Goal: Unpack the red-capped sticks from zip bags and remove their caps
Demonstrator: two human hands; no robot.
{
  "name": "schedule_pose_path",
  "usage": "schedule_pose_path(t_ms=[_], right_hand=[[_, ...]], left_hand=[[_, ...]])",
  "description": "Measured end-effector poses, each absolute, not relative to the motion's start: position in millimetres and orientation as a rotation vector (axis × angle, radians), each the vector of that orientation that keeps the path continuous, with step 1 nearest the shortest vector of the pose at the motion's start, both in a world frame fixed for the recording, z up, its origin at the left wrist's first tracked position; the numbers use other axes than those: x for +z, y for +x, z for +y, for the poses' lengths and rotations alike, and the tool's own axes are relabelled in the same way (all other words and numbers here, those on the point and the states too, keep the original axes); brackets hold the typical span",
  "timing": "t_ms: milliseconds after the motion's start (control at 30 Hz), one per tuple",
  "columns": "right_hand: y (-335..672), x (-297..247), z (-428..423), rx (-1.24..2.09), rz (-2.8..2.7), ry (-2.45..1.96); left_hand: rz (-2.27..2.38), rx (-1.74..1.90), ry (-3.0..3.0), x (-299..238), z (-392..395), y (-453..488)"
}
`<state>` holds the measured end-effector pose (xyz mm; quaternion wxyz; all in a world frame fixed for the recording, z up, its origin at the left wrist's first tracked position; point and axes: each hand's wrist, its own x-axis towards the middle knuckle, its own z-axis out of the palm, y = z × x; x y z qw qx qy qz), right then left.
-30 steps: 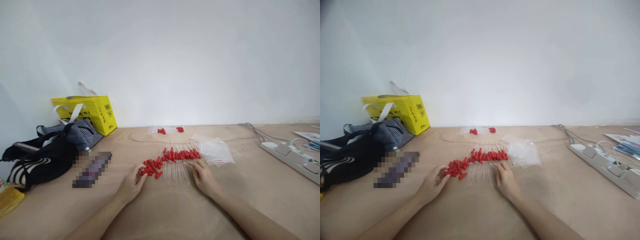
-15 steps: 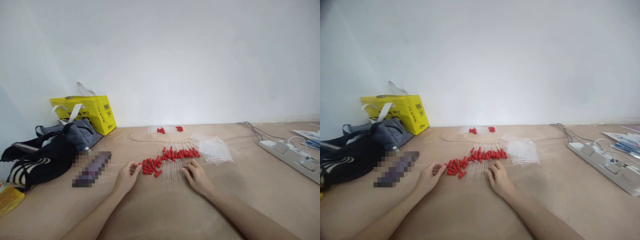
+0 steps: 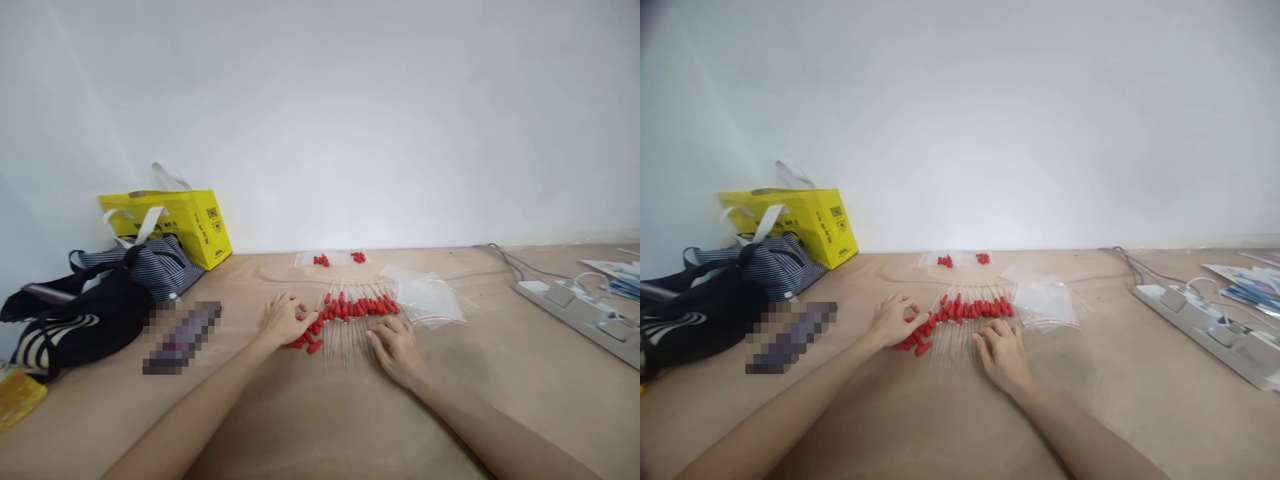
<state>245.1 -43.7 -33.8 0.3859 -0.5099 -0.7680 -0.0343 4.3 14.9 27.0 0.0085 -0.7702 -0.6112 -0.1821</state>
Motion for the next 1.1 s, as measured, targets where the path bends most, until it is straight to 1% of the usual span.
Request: schedule_pose_path(t_ms=[167,400,500,633,733,833,1100], right_hand=[[247.6,-32.5,-42.9,-0.121,-1.898,-1.332],[248.6,-32.3,-41.0,-0.156,-1.852,-1.276],[246.4,-28.1,-44.3,-0.234,-1.851,-1.183],[233.9,-20.9,-52.7,-0.371,-1.961,-1.011],[220.8,-19.9,-57.5,-0.423,-2.073,-0.886],[212.2,-23.5,-58.1,-0.438,-2.102,-0.82],[213.0,-27.7,-56.9,-0.45,-2.118,-0.821]], left_hand=[[-2.099,-0.423,-2.372,22.9,32.8,26.5],[-2.181,-0.507,-2.287,32.1,28.2,18.8],[-2.006,-0.624,-2.32,34.7,4.1,9.4],[-1.366,-0.821,-2.562,18.4,-32.8,2.9],[-1.044,-0.913,-2.629,2.9,-47.9,7.8],[-0.938,-0.973,-2.64,-5.7,-50.5,16.4],[-0.807,-1.096,-2.575,-17.6,-39.5,19.6]])
